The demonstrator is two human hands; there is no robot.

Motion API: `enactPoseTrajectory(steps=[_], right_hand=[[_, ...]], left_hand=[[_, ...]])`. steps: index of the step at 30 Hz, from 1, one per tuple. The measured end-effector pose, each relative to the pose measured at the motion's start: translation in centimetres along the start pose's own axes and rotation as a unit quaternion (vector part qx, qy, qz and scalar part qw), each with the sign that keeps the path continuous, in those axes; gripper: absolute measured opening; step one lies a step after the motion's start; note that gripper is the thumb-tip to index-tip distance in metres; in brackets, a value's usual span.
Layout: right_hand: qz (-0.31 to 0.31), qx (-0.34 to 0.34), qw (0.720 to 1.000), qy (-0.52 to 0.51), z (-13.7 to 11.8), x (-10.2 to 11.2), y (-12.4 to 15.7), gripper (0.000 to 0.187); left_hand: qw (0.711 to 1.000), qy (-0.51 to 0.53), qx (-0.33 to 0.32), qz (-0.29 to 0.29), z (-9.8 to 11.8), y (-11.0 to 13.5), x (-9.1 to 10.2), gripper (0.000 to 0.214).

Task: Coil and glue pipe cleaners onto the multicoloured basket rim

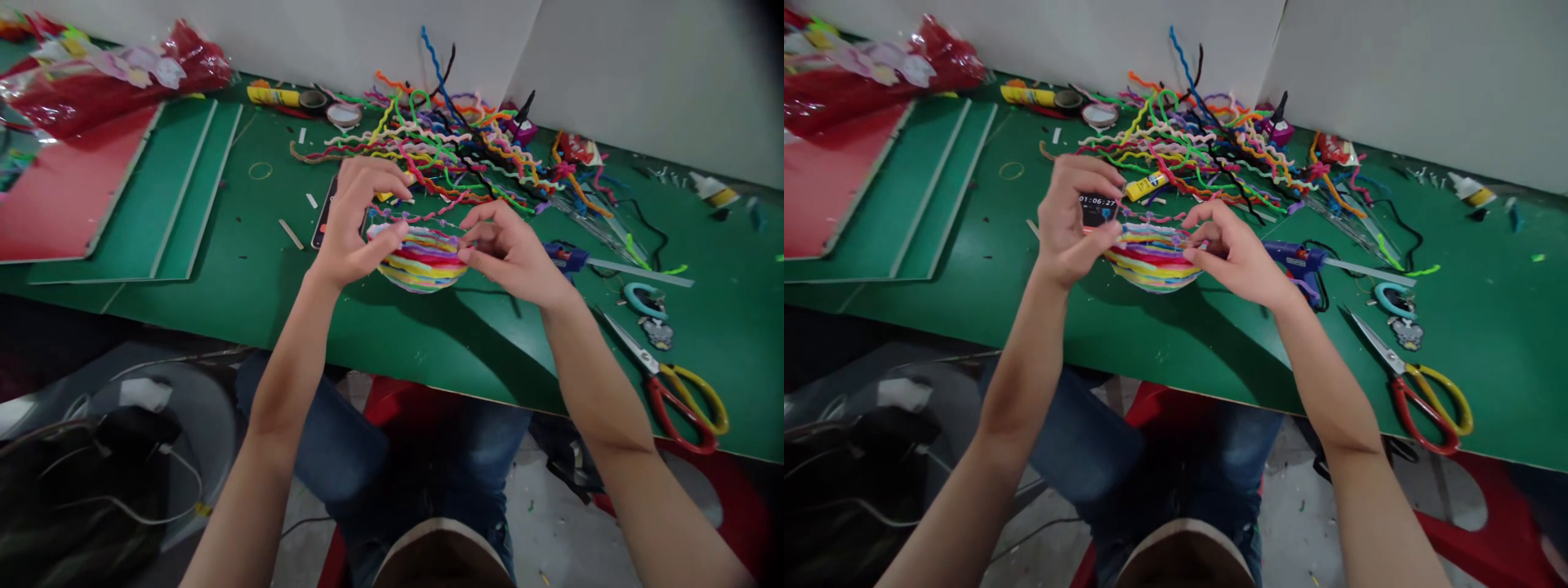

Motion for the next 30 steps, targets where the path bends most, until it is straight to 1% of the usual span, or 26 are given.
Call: enactPoseTrajectory(steps=[2, 4, 6, 7, 10, 12, 16, 20, 30], right_hand=[[0.029, -0.001, 0.999, -0.016, 0.1, 0.3, -0.1, 0.033], [0.050, -0.004, 0.998, -0.030, 0.2, 0.6, -0.1, 0.035], [0.064, -0.008, 0.997, -0.041, 0.4, 0.8, 0.0, 0.037], [0.068, -0.012, 0.997, -0.044, 0.5, 0.8, 0.0, 0.037], [0.070, -0.023, 0.996, -0.049, 1.0, 0.8, 0.0, 0.038], [0.073, -0.026, 0.996, -0.052, 1.2, 0.8, 0.0, 0.038], [0.091, -0.023, 0.994, -0.058, 1.3, 0.9, 0.0, 0.040], [0.094, -0.022, 0.994, -0.060, 1.2, 0.8, -0.1, 0.042], [0.110, -0.027, 0.992, -0.053, 1.6, 1.0, -0.1, 0.042]], left_hand=[[0.998, -0.030, -0.056, -0.001, 0.9, -0.2, 0.3, 0.029], [0.993, -0.039, -0.109, -0.018, 1.7, -0.4, 0.1, 0.030], [0.989, -0.041, -0.136, -0.037, 2.1, -0.6, -0.4, 0.032], [0.989, -0.045, -0.132, -0.053, 2.1, -0.6, -0.7, 0.032], [0.989, -0.058, -0.091, -0.103, 1.5, -0.6, -1.7, 0.028], [0.988, -0.058, -0.070, -0.123, 1.2, -0.5, -2.1, 0.025], [0.990, -0.040, -0.063, -0.124, 0.9, -0.4, -2.2, 0.023], [0.991, -0.023, -0.063, -0.119, 0.9, -0.5, -2.3, 0.022], [0.993, -0.017, -0.058, -0.103, 0.7, -0.5, -2.4, 0.020]])
Point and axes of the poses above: each hand's wrist, its own y-axis away from the middle knuckle, its own x-axis out of the back of the hand, z = x × y, the point moved 7 cm from there along -y, towards the middle knuckle, and after that the axes turned 9 degrees about -x, right-handed, at the moved point
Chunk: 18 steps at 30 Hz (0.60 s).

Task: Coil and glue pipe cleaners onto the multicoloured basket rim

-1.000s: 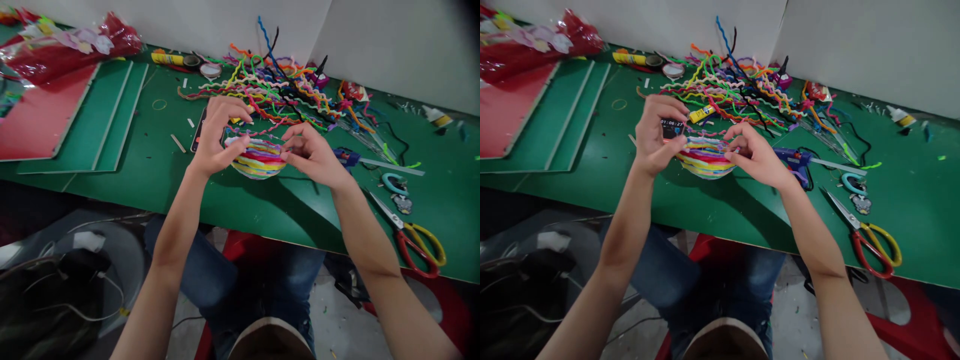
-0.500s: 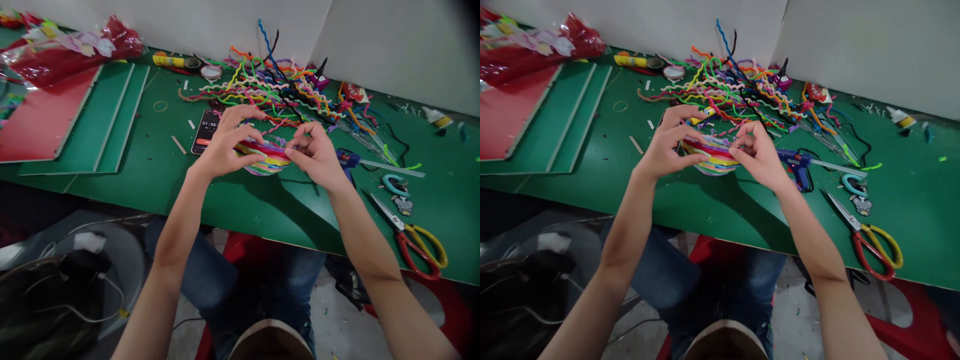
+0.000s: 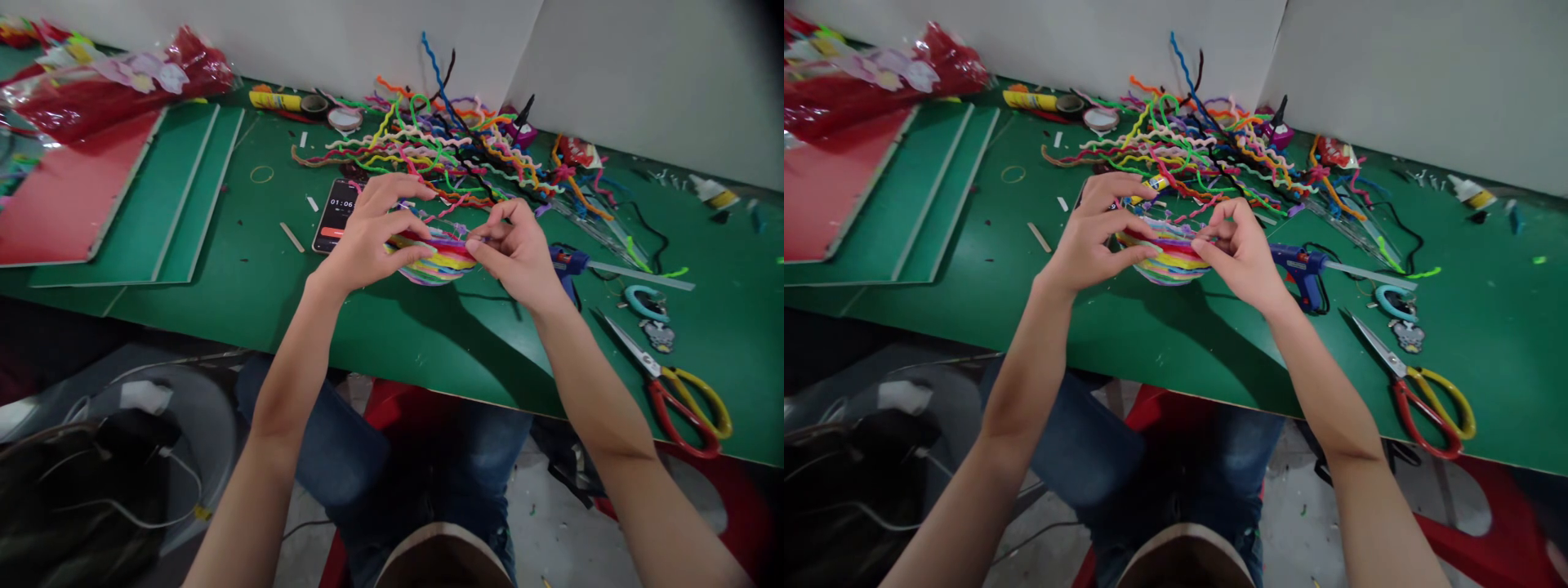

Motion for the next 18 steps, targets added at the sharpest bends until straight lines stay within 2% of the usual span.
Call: enactPoseTrajectory(steps=[7, 13, 18], right_hand=[[0.000, -0.009, 1.000, 0.017, 0.1, -0.1, 0.0, 0.045], [-0.026, -0.001, 1.000, 0.011, -0.1, -0.1, 0.1, 0.042], [-0.040, 0.000, 0.999, 0.009, -0.3, -0.1, 0.2, 0.037]], left_hand=[[1.000, 0.012, -0.006, -0.011, 0.1, -0.2, -0.1, 0.025], [0.999, -0.016, -0.008, -0.031, 0.4, 0.0, 0.4, 0.025], [0.999, -0.037, -0.011, 0.007, 0.1, 0.4, 1.9, 0.024]])
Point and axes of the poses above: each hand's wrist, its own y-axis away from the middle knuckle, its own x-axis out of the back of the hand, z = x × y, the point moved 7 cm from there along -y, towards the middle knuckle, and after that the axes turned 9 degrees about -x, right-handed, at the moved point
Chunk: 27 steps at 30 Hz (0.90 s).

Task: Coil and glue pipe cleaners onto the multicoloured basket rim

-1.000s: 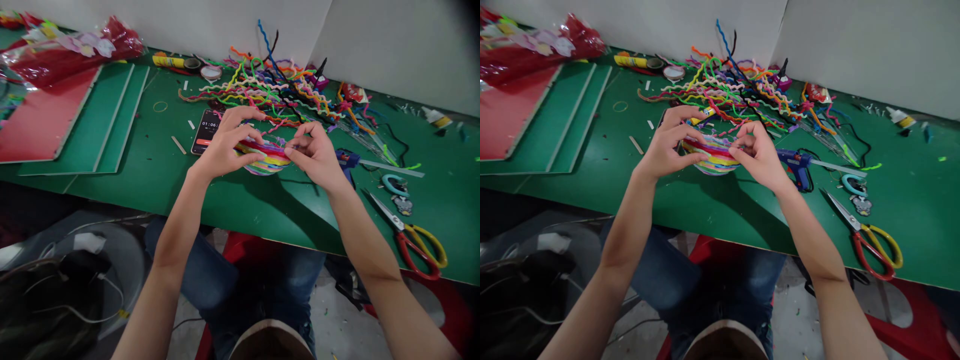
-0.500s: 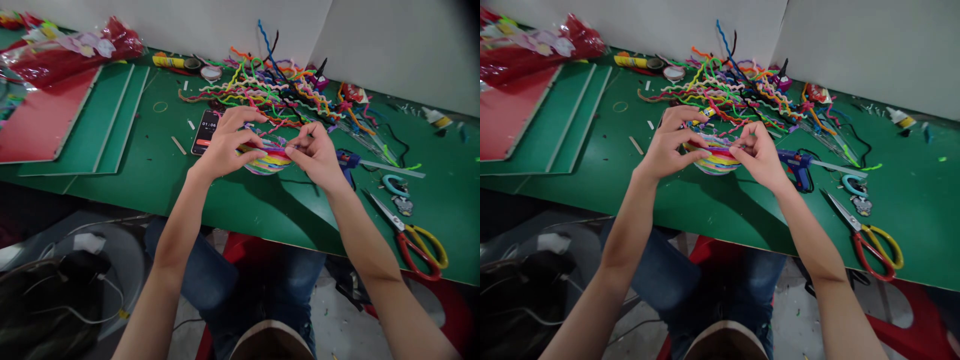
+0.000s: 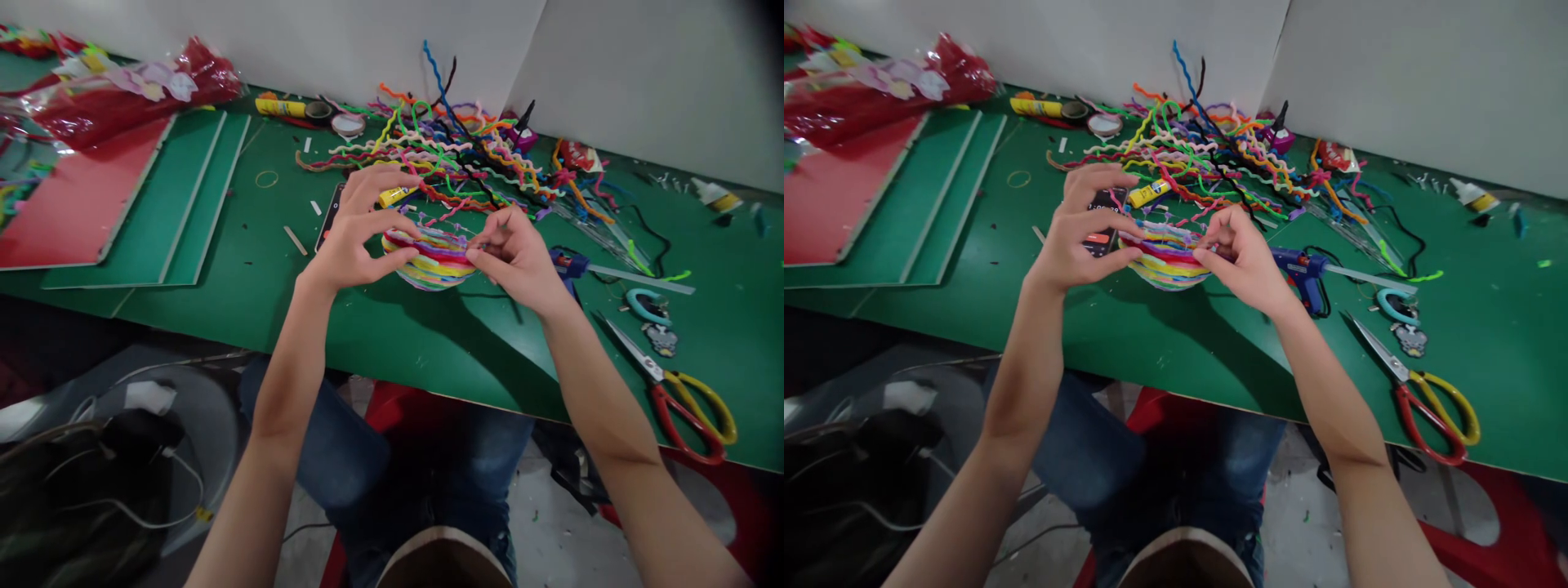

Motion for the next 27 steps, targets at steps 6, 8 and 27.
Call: enactPoseTrajectory(steps=[6, 8, 27], right_hand=[[-0.006, -0.001, 1.000, -0.010, -0.5, -0.3, 0.2, 0.039], [-0.008, 0.001, 1.000, -0.010, -0.7, -0.4, 0.3, 0.039], [-0.033, 0.015, 0.998, 0.045, -0.6, -0.3, 0.1, 0.030]], left_hand=[[0.999, -0.009, 0.016, -0.048, -0.2, -0.1, -0.6, 0.019], [0.998, -0.009, 0.009, -0.057, 0.0, -0.1, -0.9, 0.014], [0.993, -0.055, -0.015, -0.103, 2.9, -0.6, 0.3, 0.016]])
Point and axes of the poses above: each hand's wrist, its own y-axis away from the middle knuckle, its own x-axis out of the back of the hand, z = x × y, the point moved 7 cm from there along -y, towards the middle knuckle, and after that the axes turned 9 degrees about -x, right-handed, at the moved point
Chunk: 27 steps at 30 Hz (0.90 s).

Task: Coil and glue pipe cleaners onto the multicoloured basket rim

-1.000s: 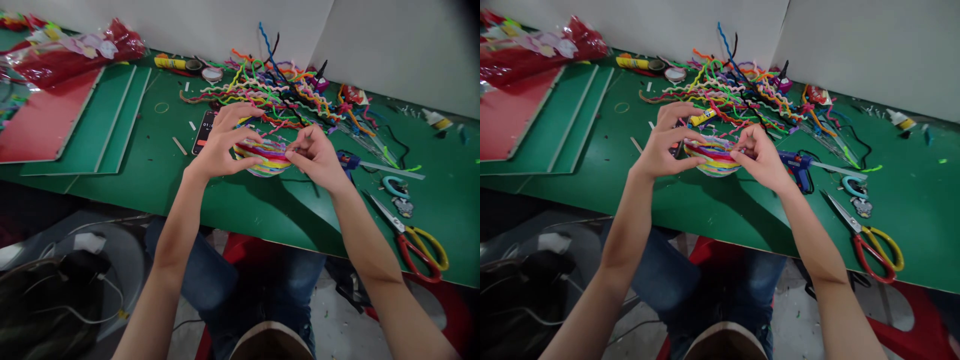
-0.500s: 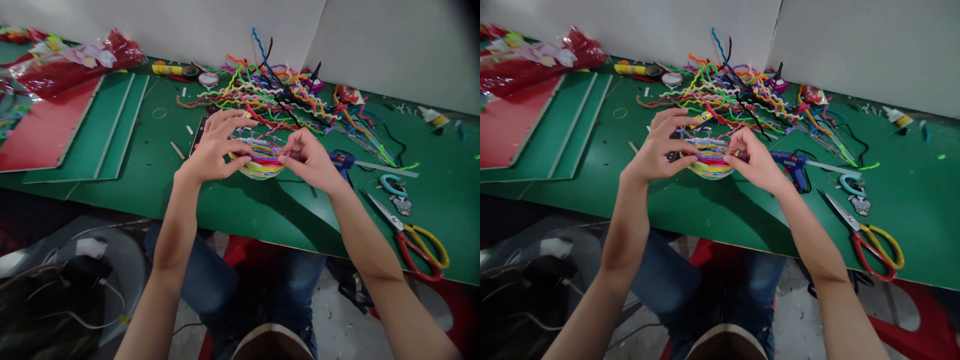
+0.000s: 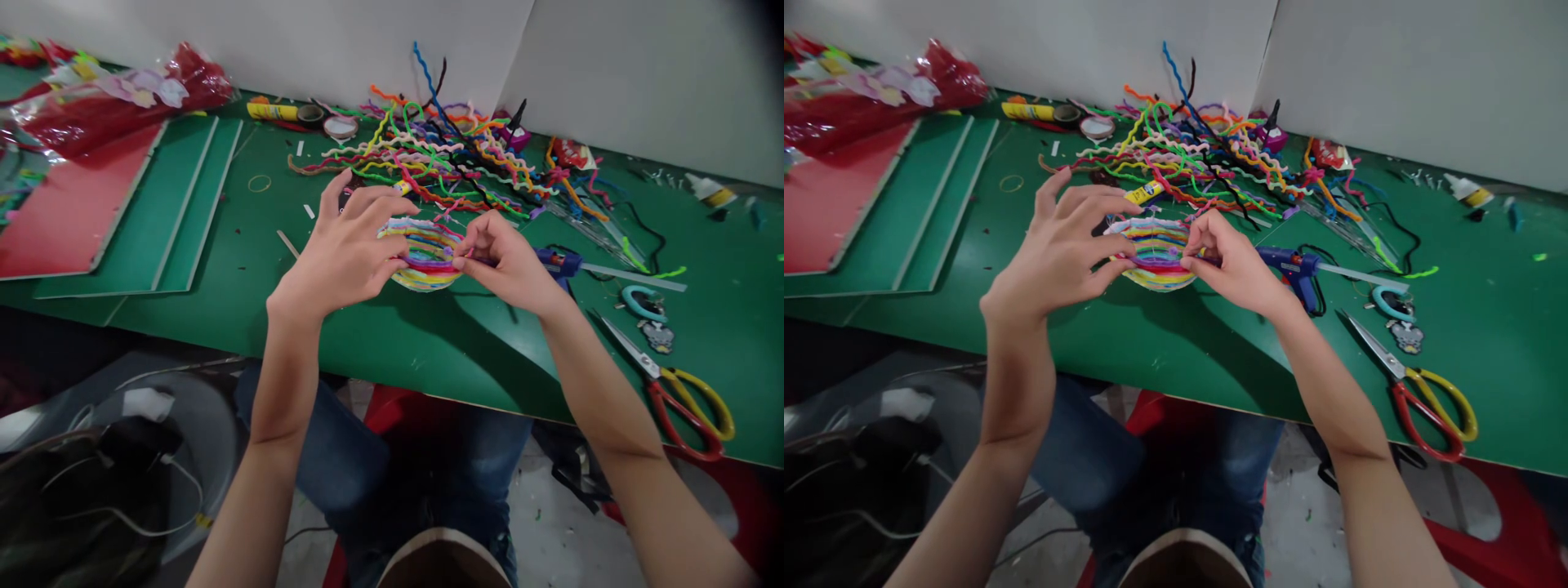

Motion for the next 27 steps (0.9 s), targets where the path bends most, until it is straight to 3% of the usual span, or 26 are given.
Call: enactPoseTrajectory(steps=[13, 19, 27], right_hand=[[-0.009, 0.007, 1.000, -0.010, 0.1, 0.3, -0.2, 0.035], [-0.013, 0.000, 0.999, -0.044, 0.3, 0.4, -0.5, 0.032], [-0.004, -0.003, 0.999, -0.045, 0.4, 0.2, -0.5, 0.040]], left_hand=[[0.999, -0.014, -0.015, -0.029, -0.3, 0.4, -0.5, 0.017], [0.999, -0.008, -0.025, 0.037, -0.3, 0.4, 1.4, 0.011], [0.998, 0.064, 0.013, 0.010, -1.0, -0.1, -1.1, 0.016]])
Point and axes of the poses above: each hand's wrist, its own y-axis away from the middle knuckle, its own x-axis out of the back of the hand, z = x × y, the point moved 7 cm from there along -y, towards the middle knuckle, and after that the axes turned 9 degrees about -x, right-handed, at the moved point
